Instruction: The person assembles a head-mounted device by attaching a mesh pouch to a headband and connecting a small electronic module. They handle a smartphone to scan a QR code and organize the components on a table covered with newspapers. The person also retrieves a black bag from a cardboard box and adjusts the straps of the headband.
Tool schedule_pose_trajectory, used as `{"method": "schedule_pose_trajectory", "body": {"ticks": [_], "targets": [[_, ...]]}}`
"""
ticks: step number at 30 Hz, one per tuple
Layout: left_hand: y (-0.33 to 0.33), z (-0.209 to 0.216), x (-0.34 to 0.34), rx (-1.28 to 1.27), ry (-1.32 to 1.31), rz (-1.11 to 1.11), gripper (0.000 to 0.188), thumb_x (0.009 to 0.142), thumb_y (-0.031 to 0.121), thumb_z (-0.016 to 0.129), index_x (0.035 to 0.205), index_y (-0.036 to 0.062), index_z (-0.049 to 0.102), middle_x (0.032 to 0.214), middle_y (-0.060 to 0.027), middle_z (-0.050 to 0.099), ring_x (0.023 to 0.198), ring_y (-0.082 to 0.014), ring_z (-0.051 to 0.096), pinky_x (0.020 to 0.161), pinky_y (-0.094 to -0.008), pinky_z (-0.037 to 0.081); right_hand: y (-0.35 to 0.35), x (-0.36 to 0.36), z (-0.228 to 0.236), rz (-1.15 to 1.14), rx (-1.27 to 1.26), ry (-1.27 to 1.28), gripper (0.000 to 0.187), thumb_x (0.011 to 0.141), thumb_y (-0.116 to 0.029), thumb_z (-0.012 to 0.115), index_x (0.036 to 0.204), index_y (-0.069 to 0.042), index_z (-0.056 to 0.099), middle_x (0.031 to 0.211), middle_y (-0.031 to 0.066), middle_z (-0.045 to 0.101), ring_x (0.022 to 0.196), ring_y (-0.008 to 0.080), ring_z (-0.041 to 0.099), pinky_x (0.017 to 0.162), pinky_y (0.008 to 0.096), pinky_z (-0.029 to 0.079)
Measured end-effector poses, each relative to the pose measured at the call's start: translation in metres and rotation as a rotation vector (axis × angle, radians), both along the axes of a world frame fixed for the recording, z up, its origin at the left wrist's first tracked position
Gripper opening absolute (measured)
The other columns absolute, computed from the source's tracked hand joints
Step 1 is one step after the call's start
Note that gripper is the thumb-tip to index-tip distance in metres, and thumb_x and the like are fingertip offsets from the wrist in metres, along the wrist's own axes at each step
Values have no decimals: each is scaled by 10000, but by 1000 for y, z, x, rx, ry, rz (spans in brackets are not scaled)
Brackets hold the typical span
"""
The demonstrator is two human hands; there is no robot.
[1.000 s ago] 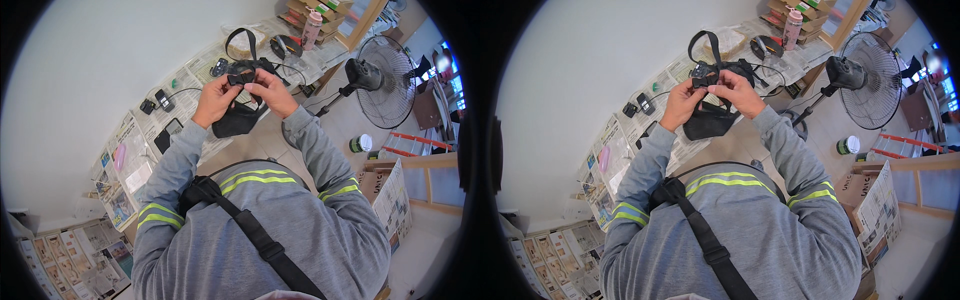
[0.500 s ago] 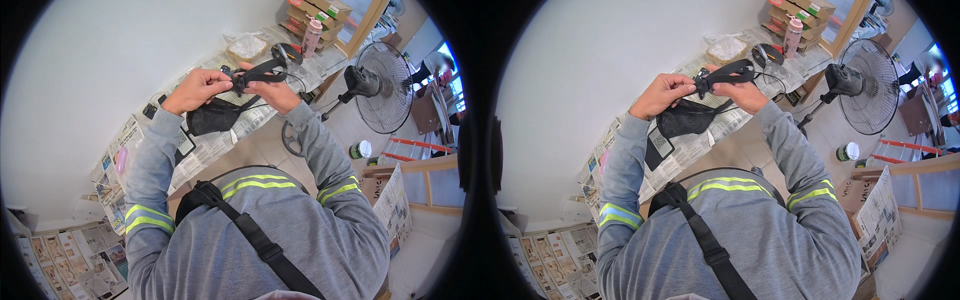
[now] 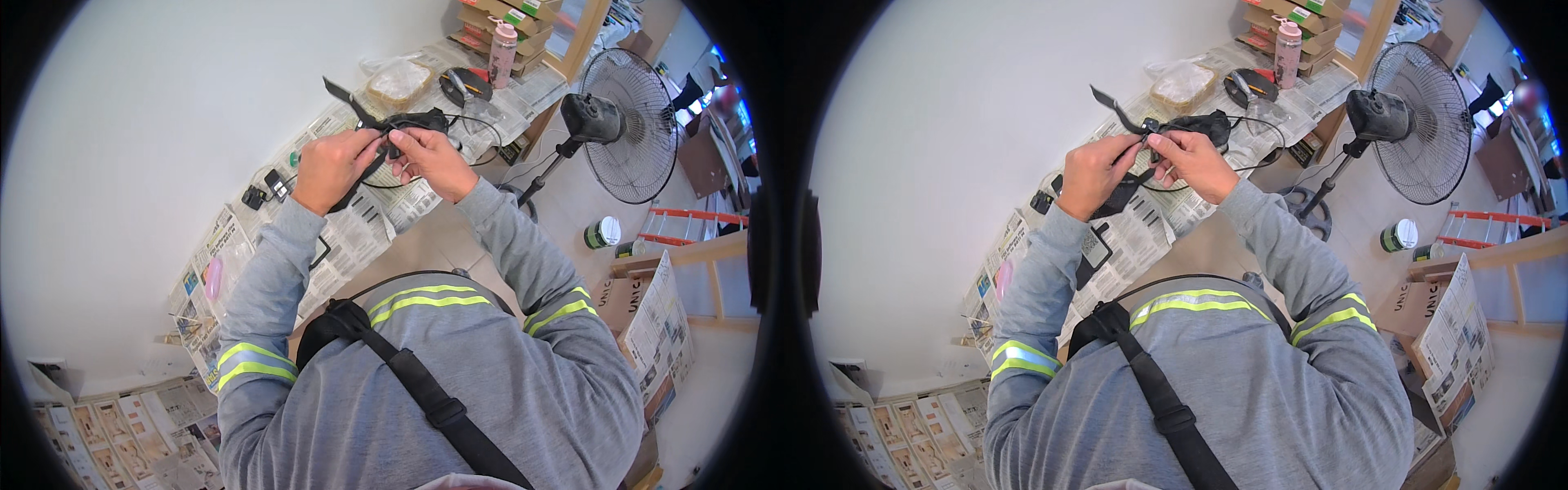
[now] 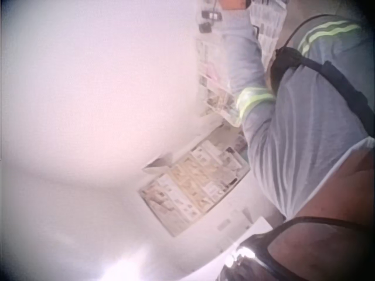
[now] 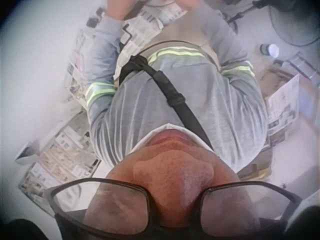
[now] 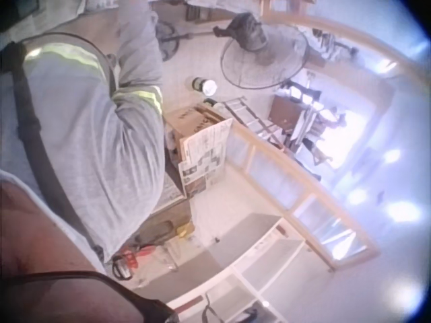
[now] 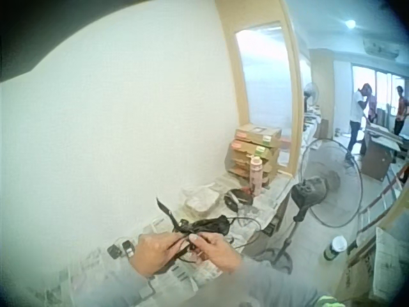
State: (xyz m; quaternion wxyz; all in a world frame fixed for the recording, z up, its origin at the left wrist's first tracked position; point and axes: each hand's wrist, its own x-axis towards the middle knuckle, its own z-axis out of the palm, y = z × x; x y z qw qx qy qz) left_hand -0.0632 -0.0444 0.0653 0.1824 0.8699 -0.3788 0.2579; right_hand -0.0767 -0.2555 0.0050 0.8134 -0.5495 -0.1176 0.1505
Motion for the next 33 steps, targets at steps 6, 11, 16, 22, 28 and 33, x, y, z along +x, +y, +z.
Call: {"method": "schedule_pose_trajectory", "body": {"ticks": [6,11,16,22,28,33], "targets": [[9,-3,3,43,-96,-41,109,906,213,761,990,146,742,738,-42,675,634,-250,679,564,-389,528,-25,2,8,-11,-199,-104,338,1025,-316,677,1161,-8,645,902,21,670,777,98,648,653,253,543],[14,-8,0,45,-128,-42,133,881,191,784,1001,149,743,718,-35,650,612,-241,663,553,-386,517,-33,1,25,57,-342,-168,344,1009,-339,696,1059,1,677,794,7,641,705,96,637,629,255,545],[3,-20,0,-162,-128,-49,160,844,164,811,987,146,743,729,-32,650,605,-245,651,544,-379,506,-19,0,26,143,-152,-59,354,1040,-333,643,1172,-5,640,926,29,659,811,115,646,687,280,579],[0,-30,-7,-90,-186,-17,200,812,146,813,1000,155,747,745,-21,640,614,-237,638,557,-366,500,-1,-5,5,40,14,46,338,1030,-341,660,1181,-39,648,991,48,668,888,156,670,725,318,613],[4,-33,-10,-52,-179,-21,218,804,138,810,1013,151,746,750,-12,634,613,-227,632,565,-359,496,10,-13,-5,-125,34,13,347,1021,-347,678,1122,-14,669,959,45,673,858,142,668,710,308,609],[-1,-39,-20,-66,-171,25,191,816,124,803,999,139,748,751,-21,660,608,-228,642,563,-363,499,25,-25,-8,-269,166,43,312,1007,-329,704,1054,-20,697,875,20,673,812,109,655,681,285,592]]}}
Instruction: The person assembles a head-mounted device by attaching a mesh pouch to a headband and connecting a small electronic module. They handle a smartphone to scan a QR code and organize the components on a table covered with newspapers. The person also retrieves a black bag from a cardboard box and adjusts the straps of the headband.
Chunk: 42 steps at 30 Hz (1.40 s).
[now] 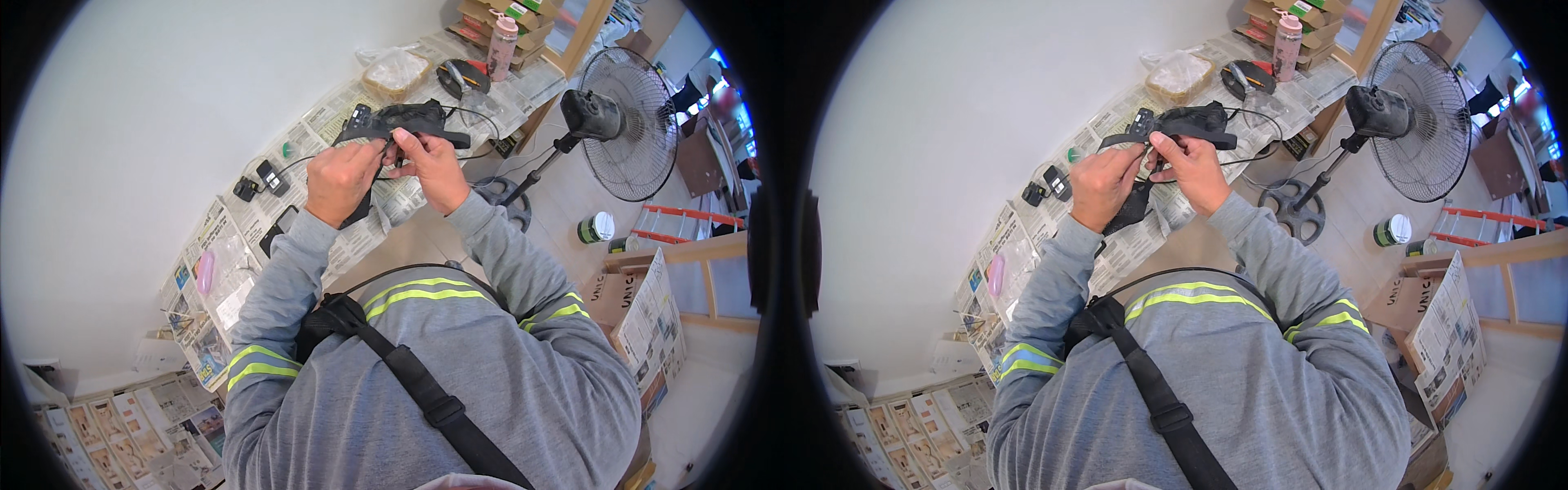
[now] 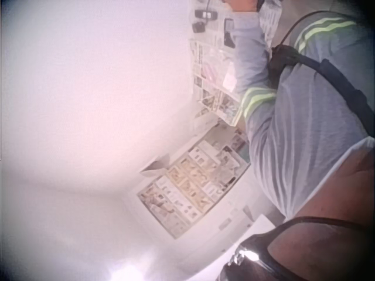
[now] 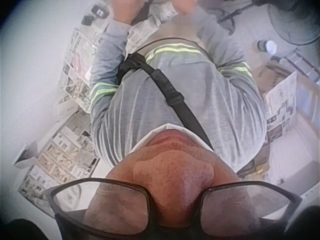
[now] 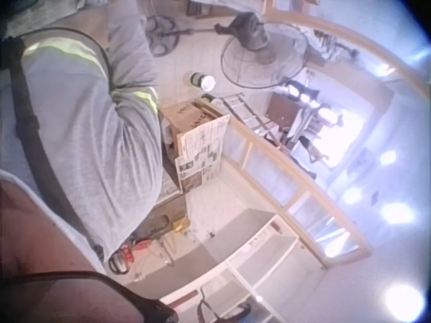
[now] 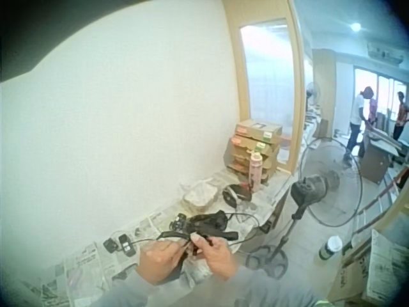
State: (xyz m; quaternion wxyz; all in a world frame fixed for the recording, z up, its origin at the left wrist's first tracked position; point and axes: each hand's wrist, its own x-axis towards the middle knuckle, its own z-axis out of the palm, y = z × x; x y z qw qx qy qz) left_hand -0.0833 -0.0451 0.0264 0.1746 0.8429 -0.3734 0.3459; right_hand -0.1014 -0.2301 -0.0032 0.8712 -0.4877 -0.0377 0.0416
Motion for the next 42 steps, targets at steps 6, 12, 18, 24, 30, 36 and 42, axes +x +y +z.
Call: {"method": "schedule_pose_trajectory", "body": {"ticks": [6,12,18,24,30,36,42], "targets": [[-4,-8,-8,-146,196,96,127,843,124,803,953,100,744,793,-72,728,619,-238,676,599,-338,533,3,-9,-12,-379,-495,-430,319,984,-316,738,1021,0,711,868,7,686,727,118,628,663,278,554],[-4,17,-19,-478,475,-68,234,858,184,819,962,1,715,853,-72,714,797,-152,678,770,-314,537,-50,-6,29,63,-1273,-533,453,868,-457,791,1007,-29,736,790,192,692,740,379,673,717,440,557],[-22,4,-13,-580,896,-155,311,958,228,740,1157,-4,681,954,-96,746,854,-162,678,763,-312,540,-47,-10,44,36,-1340,-743,440,831,-439,824,968,-29,741,698,185,651,684,420,656,638,468,518],[-18,-4,5,-978,1101,-208,327,1041,290,667,1095,-32,682,897,-32,685,875,-96,644,786,-270,534,-50,-13,31,75,-1128,-549,469,902,-433,783,1022,17,728,661,132,627,600,250,639,591,380,511],[-23,-15,1,-939,1174,-363,489,987,325,736,1301,-19,588,1079,-41,664,989,-125,648,904,-292,536,-45,-15,14,262,-601,-130,426,991,-418,707,1021,7,710,755,9,638,631,96,595,562,264,499],[-10,-29,-13,-725,1295,-357,339,953,139,770,1231,-27,669,1017,-44,711,899,-92,662,853,-241,536,-50,-18,-2,328,-361,97,340,1049,-339,636,1000,-3,655,833,24,639,688,86,596,604,250,515],[-4,-32,-19,-586,1173,-232,296,970,107,734,1218,-46,684,955,-29,719,853,-70,653,785,-227,530,-53,-21,-7,336,-498,-28,314,1040,-261,652,1120,43,646,861,20,641,717,83,592,638,257,515]]}}
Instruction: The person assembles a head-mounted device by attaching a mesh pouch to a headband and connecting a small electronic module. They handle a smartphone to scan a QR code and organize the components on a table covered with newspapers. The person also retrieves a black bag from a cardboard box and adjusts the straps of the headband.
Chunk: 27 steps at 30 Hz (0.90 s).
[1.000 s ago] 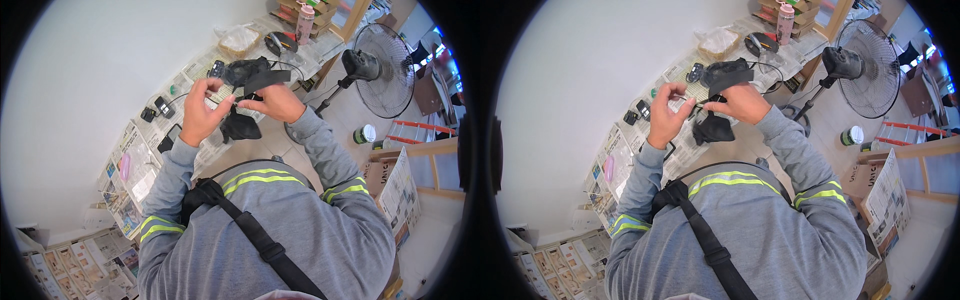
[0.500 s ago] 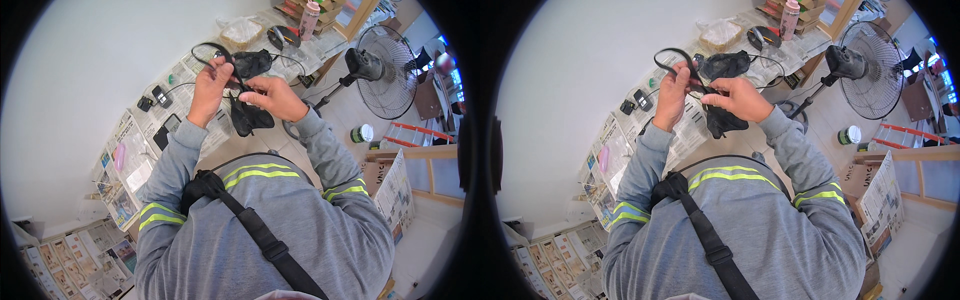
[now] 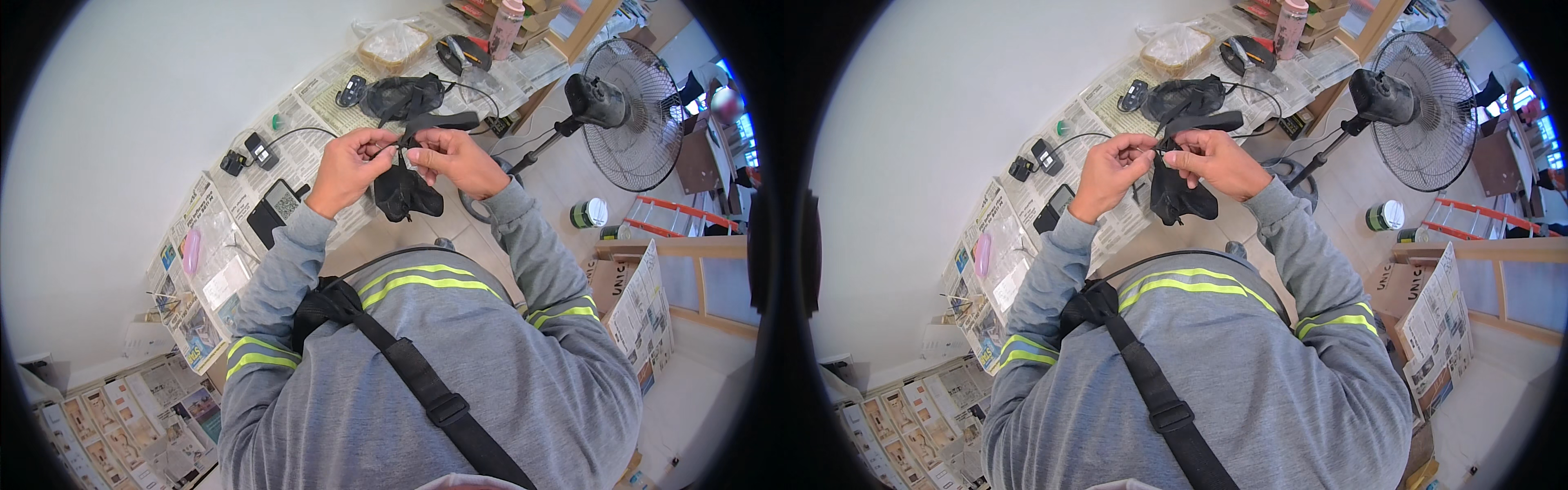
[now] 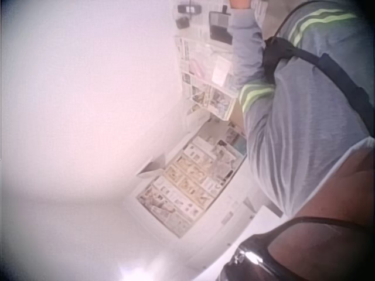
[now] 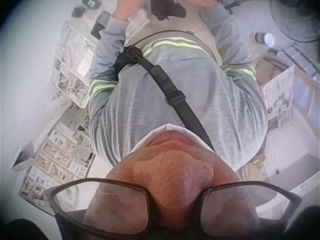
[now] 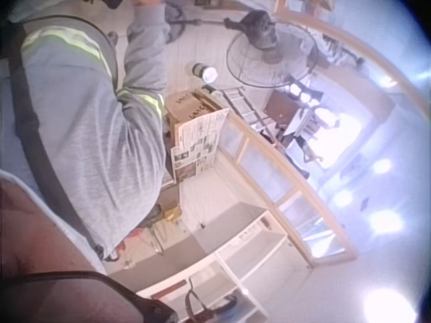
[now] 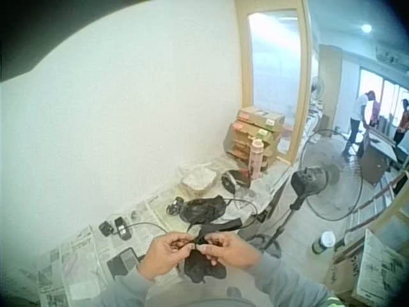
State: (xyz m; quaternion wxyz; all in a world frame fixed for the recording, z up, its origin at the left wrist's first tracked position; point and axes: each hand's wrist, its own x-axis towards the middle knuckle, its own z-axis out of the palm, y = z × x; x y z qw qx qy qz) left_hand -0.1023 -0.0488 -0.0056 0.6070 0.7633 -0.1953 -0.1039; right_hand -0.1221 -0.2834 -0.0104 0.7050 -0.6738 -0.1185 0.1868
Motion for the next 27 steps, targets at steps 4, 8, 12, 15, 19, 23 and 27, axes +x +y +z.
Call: {"method": "schedule_pose_trajectory", "body": {"ticks": [4,8,12,15,19,23,27], "targets": [[3,-15,3,-108,107,15,315,952,116,749,1211,-48,678,951,-31,718,824,-64,652,753,-225,533,-2,-1,8,29,-77,-71,396,1028,-278,659,1165,93,644,861,41,659,708,98,590,616,253,530],[-5,-19,-1,-155,183,-3,282,989,119,702,1219,-39,663,929,-21,708,844,-79,668,738,-238,539,2,-9,18,-10,-199,-130,394,1029,-261,647,1218,85,637,879,62,686,727,102,607,630,277,530],[-6,-22,-3,-124,235,15,267,991,126,701,1204,-32,665,925,-26,710,797,-82,670,684,-228,524,1,-13,11,-90,-386,-554,320,1016,-204,642,1175,74,655,924,150,719,789,210,684,719,355,540],[-4,-30,1,-149,306,15,303,956,165,746,1145,-59,669,857,-24,695,713,-50,627,614,-214,496,3,-14,17,-210,-438,-741,272,980,-170,654,1142,47,677,974,225,716,874,370,690,775,415,542],[-9,-16,-5,-45,191,93,201,958,111,731,1099,-28,697,929,-40,714,805,-110,673,699,-228,526,-2,-15,22,-239,-491,-682,245,963,-164,675,1117,26,688,984,235,712,891,415,686,783,433,541],[-25,2,-14,116,-622,261,188,888,87,773,1048,7,716,930,-73,719,838,-195,682,740,-282,540,-8,-18,31,-211,-512,-630,245,957,-176,691,1110,16,689,970,221,711,867,413,680,763,442,538],[-23,8,-9,227,-771,195,193,835,78,775,1013,46,708,967,-111,706,859,-320,672,767,-389,537,-6,-22,25,-253,-524,-749,264,902,-149,747,1128,-22,697,939,188,691,831,381,678,735,428,541]]}}
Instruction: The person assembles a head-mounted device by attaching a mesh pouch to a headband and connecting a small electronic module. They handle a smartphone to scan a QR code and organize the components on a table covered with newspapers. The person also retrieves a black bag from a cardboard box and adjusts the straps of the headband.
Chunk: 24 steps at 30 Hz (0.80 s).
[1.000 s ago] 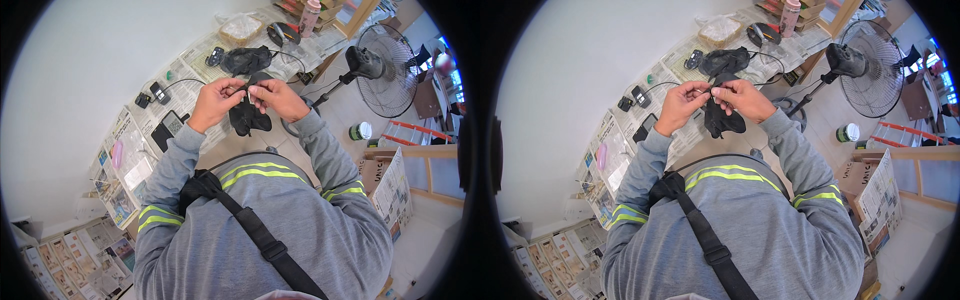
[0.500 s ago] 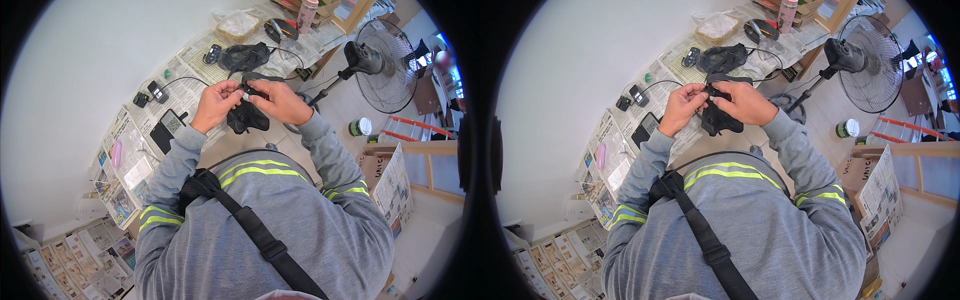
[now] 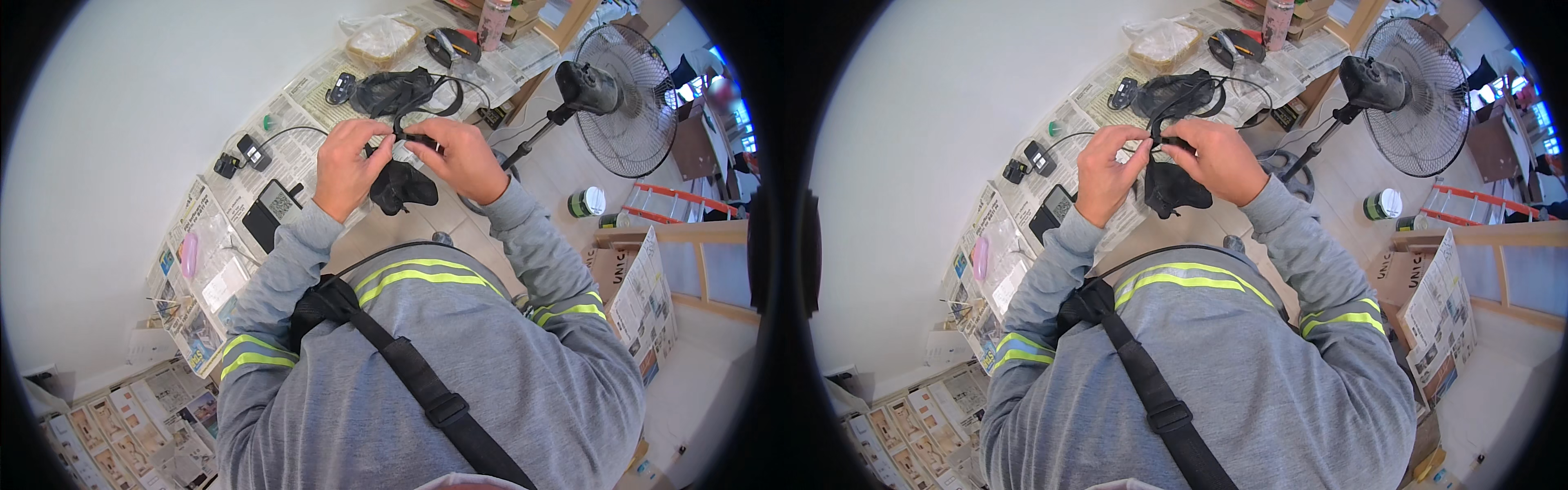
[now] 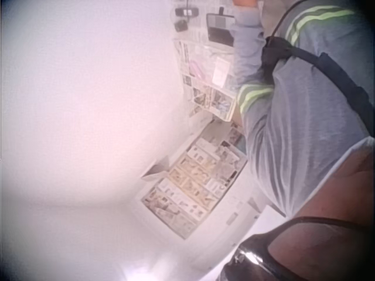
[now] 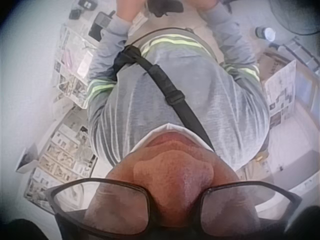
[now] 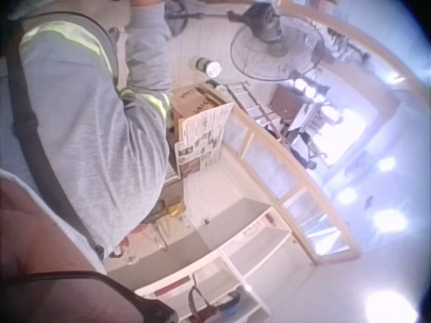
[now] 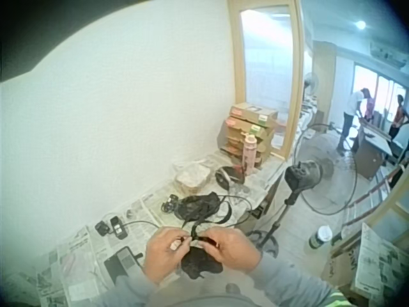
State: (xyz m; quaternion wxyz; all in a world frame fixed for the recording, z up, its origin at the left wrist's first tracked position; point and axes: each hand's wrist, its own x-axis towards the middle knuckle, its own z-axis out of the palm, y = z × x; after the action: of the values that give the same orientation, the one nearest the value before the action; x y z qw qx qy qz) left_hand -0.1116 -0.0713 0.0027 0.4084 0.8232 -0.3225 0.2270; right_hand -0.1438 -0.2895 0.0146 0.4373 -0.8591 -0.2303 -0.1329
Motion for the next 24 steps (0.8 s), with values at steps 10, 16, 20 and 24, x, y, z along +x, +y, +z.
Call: {"method": "schedule_pose_trajectory", "body": {"ticks": [10,16,20,24], "targets": [[-11,-6,-3,-115,265,36,146,847,62,743,958,19,658,851,-96,651,643,-204,594,588,-332,484,9,-13,-33,-64,-96,-396,467,752,-25,810,1201,-36,682,978,96,649,893,286,665,736,404,557],[4,-22,11,-121,271,152,144,885,59,730,995,-6,664,845,-62,677,705,-127,604,646,-277,503,5,-31,-23,26,4,-262,346,816,-49,804,1150,-41,711,920,110,662,808,291,668,700,385,552],[20,-33,27,-115,241,231,145,889,60,727,992,-9,652,851,-74,676,719,-142,616,667,-289,517,-1,-41,-19,-83,103,-102,267,873,-77,790,1130,-41,726,891,121,683,752,253,674,664,366,537],[25,-36,32,-117,82,231,146,887,62,732,986,-2,645,870,-94,676,751,-184,636,714,-318,534,-32,-42,-4,-147,103,-64,256,897,-85,778,1145,-41,732,907,110,699,750,190,661,664,324,526]]}}
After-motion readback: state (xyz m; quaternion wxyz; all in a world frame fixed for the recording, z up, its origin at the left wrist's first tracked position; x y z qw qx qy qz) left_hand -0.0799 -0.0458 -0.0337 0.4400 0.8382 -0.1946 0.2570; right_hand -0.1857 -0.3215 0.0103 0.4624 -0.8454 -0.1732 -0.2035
